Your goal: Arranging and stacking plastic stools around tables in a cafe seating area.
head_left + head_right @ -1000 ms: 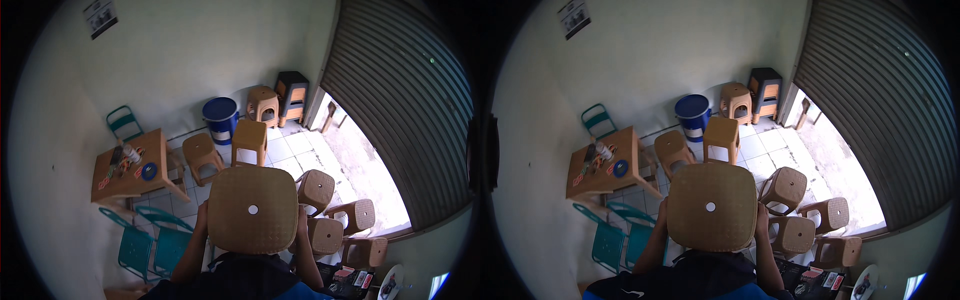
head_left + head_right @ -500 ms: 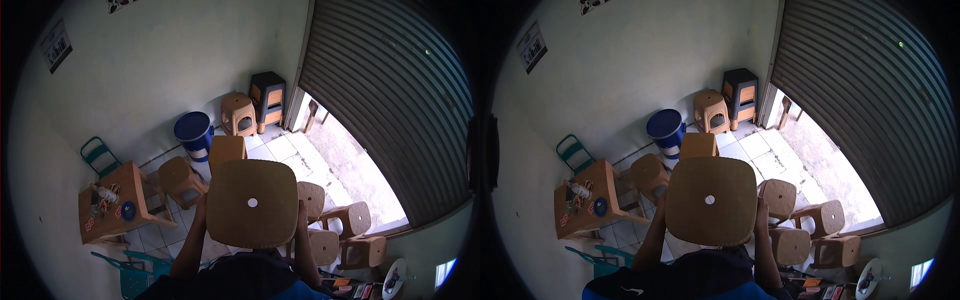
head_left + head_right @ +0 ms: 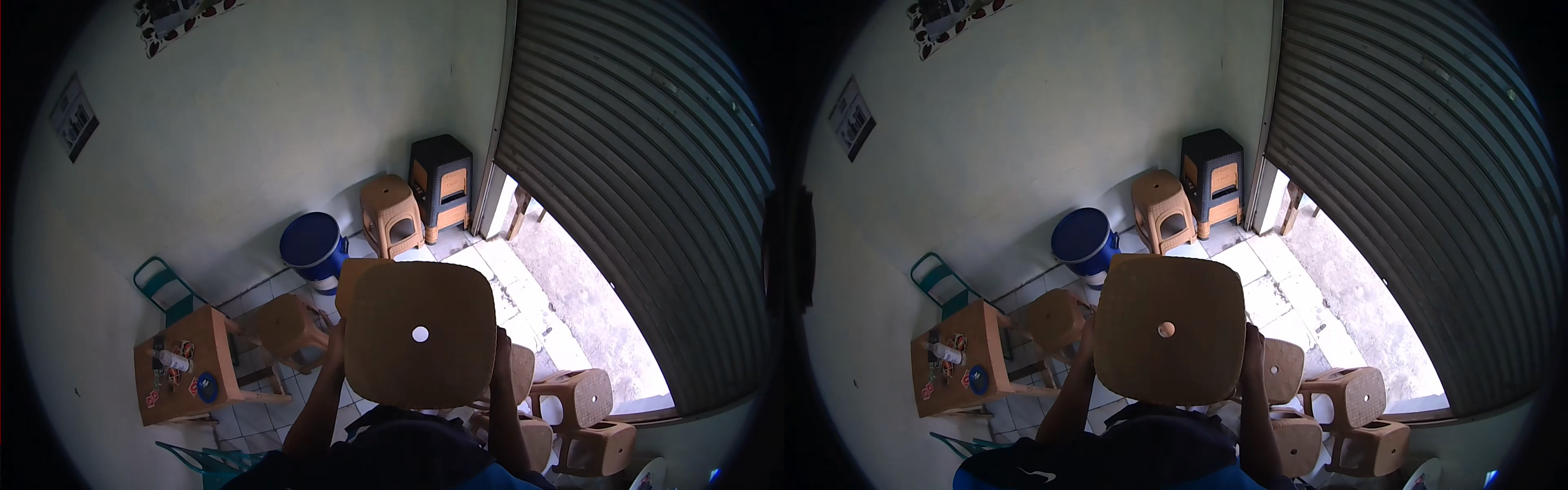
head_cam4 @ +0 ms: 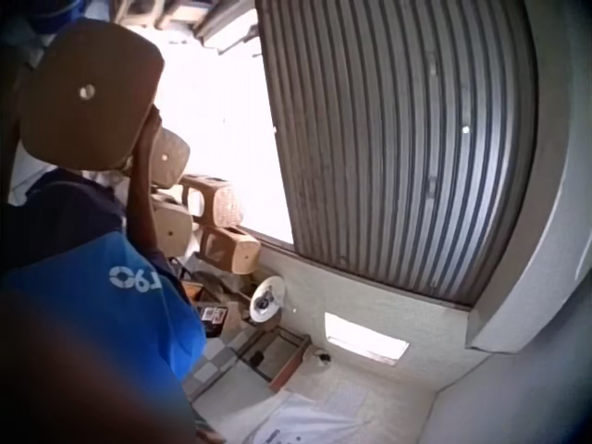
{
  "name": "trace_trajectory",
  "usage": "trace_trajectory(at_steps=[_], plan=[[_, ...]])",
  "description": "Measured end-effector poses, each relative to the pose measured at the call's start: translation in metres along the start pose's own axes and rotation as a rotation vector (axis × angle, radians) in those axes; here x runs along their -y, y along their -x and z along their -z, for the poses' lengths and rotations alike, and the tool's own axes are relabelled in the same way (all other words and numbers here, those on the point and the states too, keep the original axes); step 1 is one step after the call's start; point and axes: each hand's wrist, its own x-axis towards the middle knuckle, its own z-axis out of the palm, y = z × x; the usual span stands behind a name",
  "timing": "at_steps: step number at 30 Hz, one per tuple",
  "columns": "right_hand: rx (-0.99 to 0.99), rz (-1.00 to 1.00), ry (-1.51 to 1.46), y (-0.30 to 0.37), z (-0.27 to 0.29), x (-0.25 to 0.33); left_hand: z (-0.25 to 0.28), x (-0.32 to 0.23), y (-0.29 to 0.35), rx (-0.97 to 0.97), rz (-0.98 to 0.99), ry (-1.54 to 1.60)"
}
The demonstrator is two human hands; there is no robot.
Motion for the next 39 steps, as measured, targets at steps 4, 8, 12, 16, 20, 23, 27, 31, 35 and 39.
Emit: trace_trajectory(at_steps=[4,8,12,16,20,23,27,31,35,39], plan=[[0.027,0.178,0.183,-0.052,-0.01,-0.018,0.005,0.014,-0.052,0.001,0.068,0.005],[0.057,-0.067,0.013,-0.086,-0.036,0.02,-0.016,-0.015,-0.095,-0.02,0.152,0.187],[0.06,-0.027,0.082,-0.132,-0.066,0.036,-0.02,-0.032,-0.148,0.036,0.136,0.069],[0.049,-0.018,0.125,-0.183,-0.094,0.036,-0.008,-0.009,-0.213,-0.018,0.074,0.177],[0.089,0.005,0.134,-0.229,-0.119,0.041,0.002,-0.007,-0.264,-0.003,0.075,0.16],[0.135,-0.034,0.083,-0.263,-0.131,0.038,0.0,0.0,-0.291,-0.09,-0.253,-0.223],[0.145,0.067,0.241,-0.314,-0.145,0.024,-0.021,-0.039,-0.312,-0.041,-0.118,-0.144],[0.227,0.298,0.468,-0.367,-0.16,0.02,-0.029,-0.043,-0.345,-0.135,-0.041,-0.056],[0.34,0.067,0.148,-0.424,-0.181,0.029,-0.036,-0.028,-0.394,-0.192,0.086,0.267],[0.396,0.28,0.411,-0.487,-0.189,0.02,-0.056,-0.043,-0.439,-0.283,0.128,0.129]])
